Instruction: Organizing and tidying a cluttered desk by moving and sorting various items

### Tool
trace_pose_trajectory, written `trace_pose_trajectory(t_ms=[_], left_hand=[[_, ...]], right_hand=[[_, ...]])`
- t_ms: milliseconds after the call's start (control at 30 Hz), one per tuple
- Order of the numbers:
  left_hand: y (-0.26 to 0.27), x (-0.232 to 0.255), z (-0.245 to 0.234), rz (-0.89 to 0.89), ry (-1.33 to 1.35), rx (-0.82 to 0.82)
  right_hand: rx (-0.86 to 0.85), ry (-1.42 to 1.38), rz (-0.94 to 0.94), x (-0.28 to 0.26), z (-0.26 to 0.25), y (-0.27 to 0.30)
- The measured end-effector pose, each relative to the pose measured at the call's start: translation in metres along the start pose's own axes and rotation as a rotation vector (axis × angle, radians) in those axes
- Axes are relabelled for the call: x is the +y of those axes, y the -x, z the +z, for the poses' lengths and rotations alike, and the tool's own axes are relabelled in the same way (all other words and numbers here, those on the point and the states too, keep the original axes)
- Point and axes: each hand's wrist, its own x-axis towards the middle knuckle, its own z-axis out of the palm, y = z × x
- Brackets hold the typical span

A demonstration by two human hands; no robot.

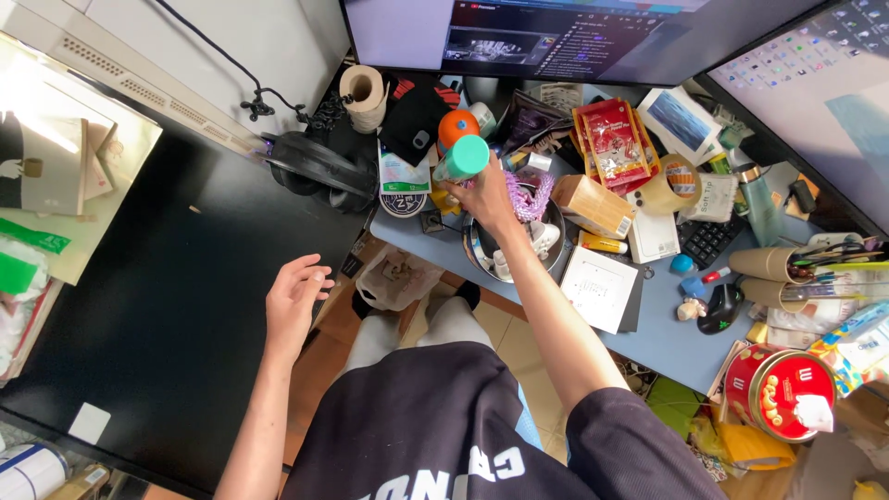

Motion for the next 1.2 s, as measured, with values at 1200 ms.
trace_pose_trajectory(t_ms=[1200], left_hand=[[0.002, -0.022, -0.024, -0.042, 0.042, 0.012]], right_hand=[[0.253, -0.291, 0.065, -0.075, -0.02, 0.04]])
